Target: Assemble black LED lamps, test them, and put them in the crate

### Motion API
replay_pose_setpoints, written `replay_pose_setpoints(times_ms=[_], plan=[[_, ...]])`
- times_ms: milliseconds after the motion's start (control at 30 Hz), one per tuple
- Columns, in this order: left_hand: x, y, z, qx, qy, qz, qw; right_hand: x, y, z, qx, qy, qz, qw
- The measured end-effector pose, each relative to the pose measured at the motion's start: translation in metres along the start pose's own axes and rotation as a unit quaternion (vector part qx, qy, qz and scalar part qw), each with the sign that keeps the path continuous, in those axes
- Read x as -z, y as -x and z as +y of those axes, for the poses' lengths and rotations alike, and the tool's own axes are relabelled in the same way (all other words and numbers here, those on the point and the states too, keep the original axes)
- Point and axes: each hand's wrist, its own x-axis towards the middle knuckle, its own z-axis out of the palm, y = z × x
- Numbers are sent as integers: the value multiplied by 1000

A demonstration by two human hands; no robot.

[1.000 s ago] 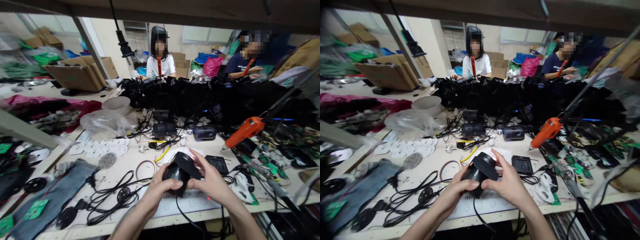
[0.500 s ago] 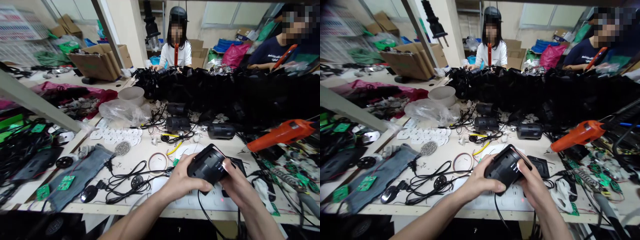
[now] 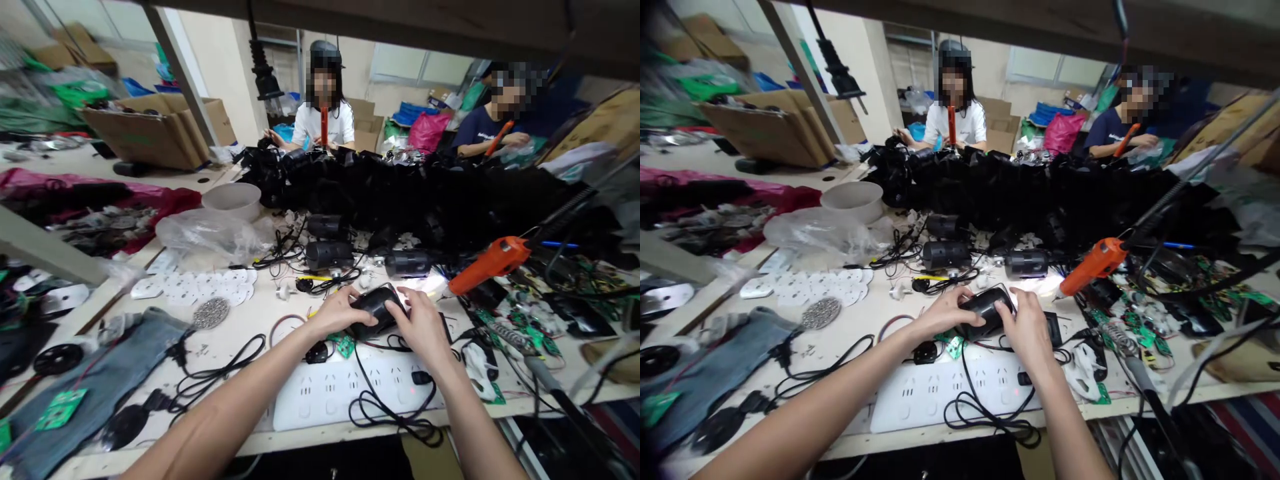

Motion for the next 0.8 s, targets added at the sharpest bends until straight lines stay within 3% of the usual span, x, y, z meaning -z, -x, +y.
replay_pose_setpoints(times_ms=[133, 300, 367, 533, 633, 800], plan=[[3, 4, 0, -28, -17, 0, 999, 5, 4, 4, 14, -20, -12, 1000], [5, 3, 0, -36, 5, -60, 998, 8, 10, 1, -27, -41, -40, 998], [8, 6, -1, -42, 6, -47, 998, 7, 11, 1, -18, -29, -27, 999], [34, 38, -6, -50, -145, 47, 987, 10, 20, -2, 40, 6, 10, 999], [42, 62, -14, -56, -265, 49, 961, 10, 26, -11, 96, 27, 16, 995], [26, 75, -24, -82, -352, 16, 932, 6, 29, -30, 155, 35, -3, 987]])
